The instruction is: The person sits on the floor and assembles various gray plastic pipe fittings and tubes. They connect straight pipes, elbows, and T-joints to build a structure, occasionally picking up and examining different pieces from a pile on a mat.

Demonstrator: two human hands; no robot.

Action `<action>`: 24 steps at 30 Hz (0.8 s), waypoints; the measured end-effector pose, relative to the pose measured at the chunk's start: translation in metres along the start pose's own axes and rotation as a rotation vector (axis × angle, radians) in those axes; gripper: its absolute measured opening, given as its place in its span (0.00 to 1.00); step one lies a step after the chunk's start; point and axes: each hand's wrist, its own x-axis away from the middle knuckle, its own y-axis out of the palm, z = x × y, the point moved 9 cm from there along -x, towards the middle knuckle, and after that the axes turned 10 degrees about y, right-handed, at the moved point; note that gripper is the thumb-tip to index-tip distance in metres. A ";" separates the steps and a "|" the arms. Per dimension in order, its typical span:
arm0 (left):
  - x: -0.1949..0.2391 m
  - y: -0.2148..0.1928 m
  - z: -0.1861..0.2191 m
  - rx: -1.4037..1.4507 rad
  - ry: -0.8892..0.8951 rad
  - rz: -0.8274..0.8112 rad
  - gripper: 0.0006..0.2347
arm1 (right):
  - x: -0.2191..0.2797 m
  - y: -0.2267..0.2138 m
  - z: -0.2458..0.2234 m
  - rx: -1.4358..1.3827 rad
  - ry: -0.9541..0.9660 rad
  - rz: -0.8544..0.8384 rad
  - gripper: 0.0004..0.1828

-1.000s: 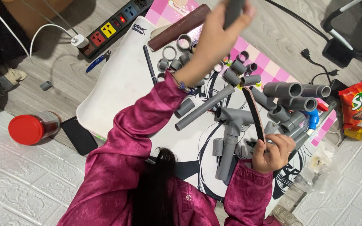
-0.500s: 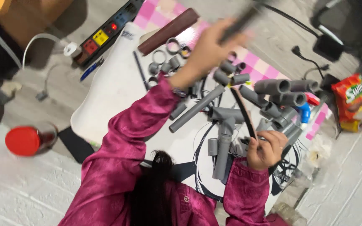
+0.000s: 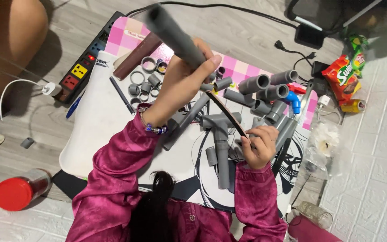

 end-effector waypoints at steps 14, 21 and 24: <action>-0.011 -0.021 0.024 -0.376 0.291 0.048 0.08 | 0.005 0.001 0.009 0.018 0.017 -0.011 0.12; -0.012 -0.028 0.013 -0.279 0.244 0.099 0.05 | 0.002 0.003 0.006 0.027 0.020 -0.033 0.12; -0.011 -0.018 0.011 -0.292 0.206 0.050 0.04 | 0.001 0.003 0.004 0.024 0.009 -0.034 0.11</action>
